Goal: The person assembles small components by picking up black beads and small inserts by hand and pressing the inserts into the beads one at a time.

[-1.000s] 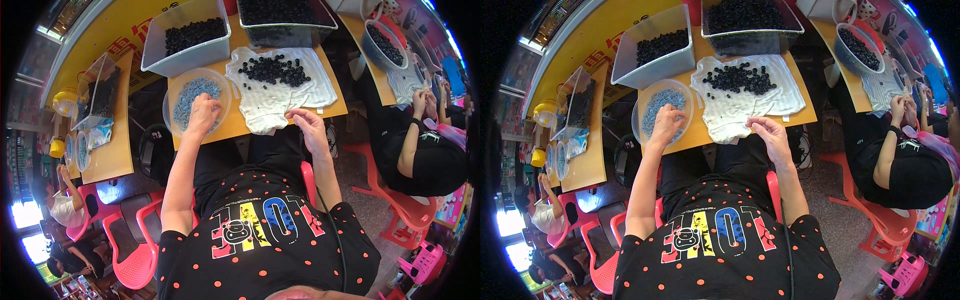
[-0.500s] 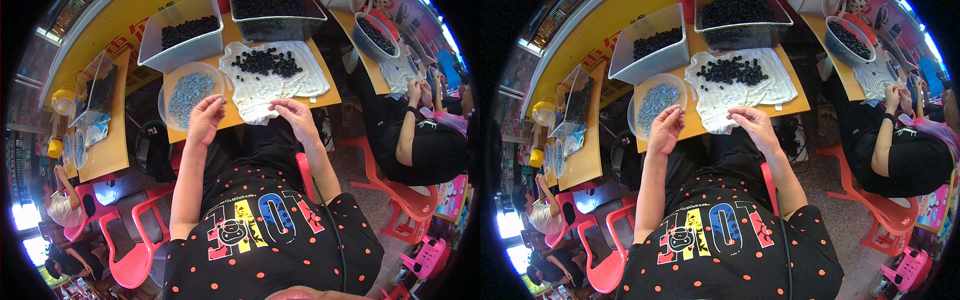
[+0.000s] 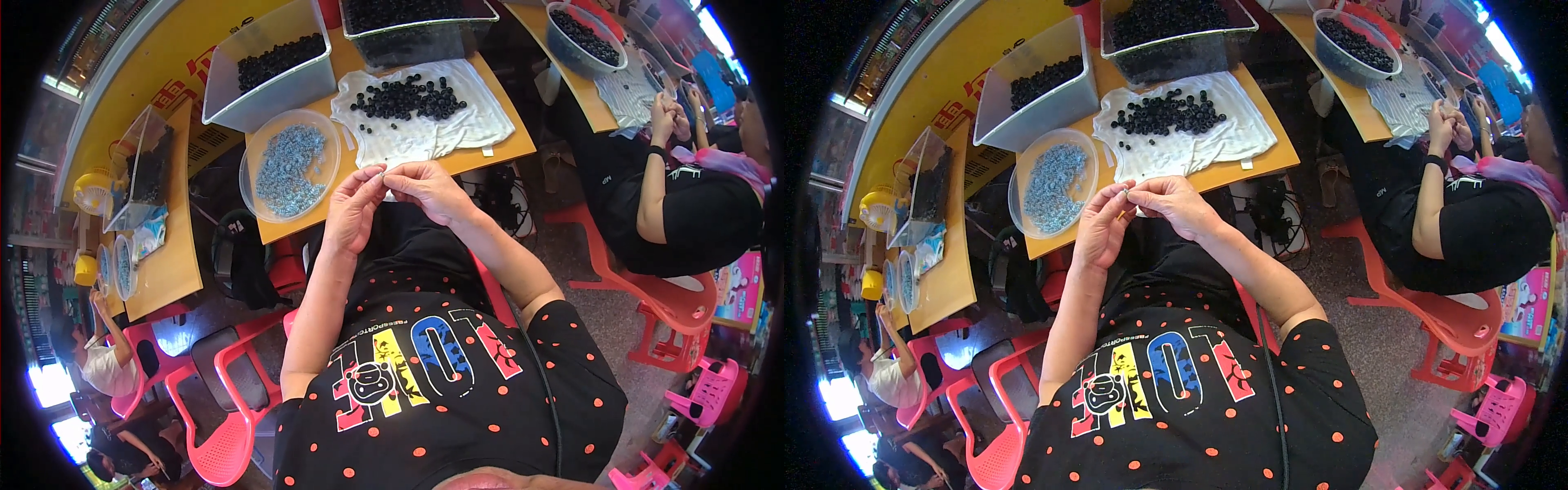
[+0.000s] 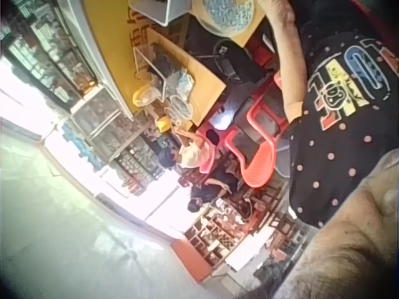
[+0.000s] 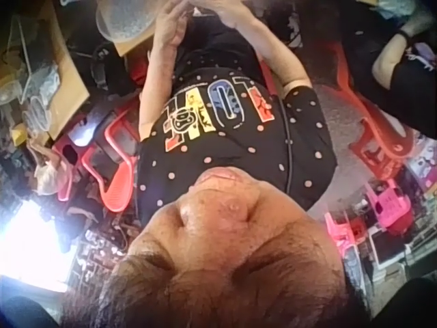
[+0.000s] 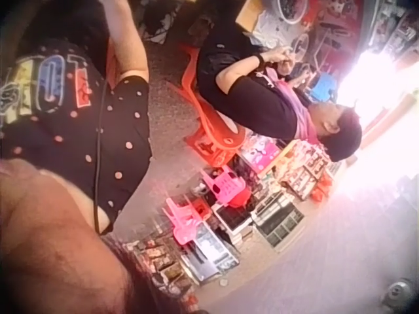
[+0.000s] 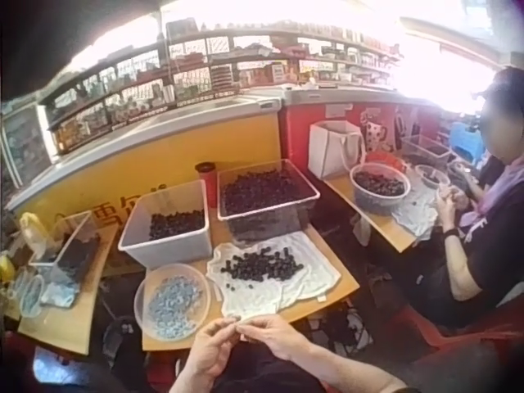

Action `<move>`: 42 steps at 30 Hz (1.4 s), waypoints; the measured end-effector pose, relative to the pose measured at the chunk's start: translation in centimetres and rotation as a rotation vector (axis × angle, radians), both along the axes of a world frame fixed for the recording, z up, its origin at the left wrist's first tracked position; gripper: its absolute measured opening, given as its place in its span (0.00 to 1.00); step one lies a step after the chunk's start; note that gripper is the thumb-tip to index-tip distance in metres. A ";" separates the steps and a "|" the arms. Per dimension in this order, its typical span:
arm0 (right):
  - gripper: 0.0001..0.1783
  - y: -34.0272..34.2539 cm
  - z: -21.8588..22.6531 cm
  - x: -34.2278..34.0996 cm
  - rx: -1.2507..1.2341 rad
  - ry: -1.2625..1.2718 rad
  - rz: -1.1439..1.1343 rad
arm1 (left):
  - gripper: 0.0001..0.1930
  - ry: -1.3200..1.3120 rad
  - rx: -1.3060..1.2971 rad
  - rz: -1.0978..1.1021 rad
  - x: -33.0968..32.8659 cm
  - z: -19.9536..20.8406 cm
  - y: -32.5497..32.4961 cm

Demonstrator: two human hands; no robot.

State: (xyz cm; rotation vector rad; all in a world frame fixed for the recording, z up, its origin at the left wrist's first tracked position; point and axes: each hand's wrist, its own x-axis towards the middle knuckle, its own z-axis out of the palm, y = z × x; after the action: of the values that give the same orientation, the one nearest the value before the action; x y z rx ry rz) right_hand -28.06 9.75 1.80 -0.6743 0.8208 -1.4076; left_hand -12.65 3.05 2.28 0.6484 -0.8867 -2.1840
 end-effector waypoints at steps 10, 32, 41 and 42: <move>0.08 -0.5 -0.1 -0.5 -0.090 0.644 -0.270 | 0.08 -0.075 -0.027 0.059 -1.0 -2.0 -0.9; 0.07 -2.6 -3.6 -2.3 -0.060 0.815 -0.382 | 0.08 -0.035 0.171 0.203 -1.9 -4.8 -0.9; 0.08 -3.1 -3.5 -4.4 -0.321 1.437 -0.590 | 0.12 -0.044 0.190 0.180 -1.2 -5.2 -1.2; 0.09 -2.5 -2.9 -3.9 -0.181 1.245 -0.553 | 0.12 -0.041 0.192 0.188 -1.1 -5.1 -1.2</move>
State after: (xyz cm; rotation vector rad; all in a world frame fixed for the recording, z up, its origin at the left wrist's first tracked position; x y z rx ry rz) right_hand -31.92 7.25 -1.09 -1.6036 1.9679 -1.4722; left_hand -13.74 1.81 -2.84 0.8367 -0.6133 -2.1076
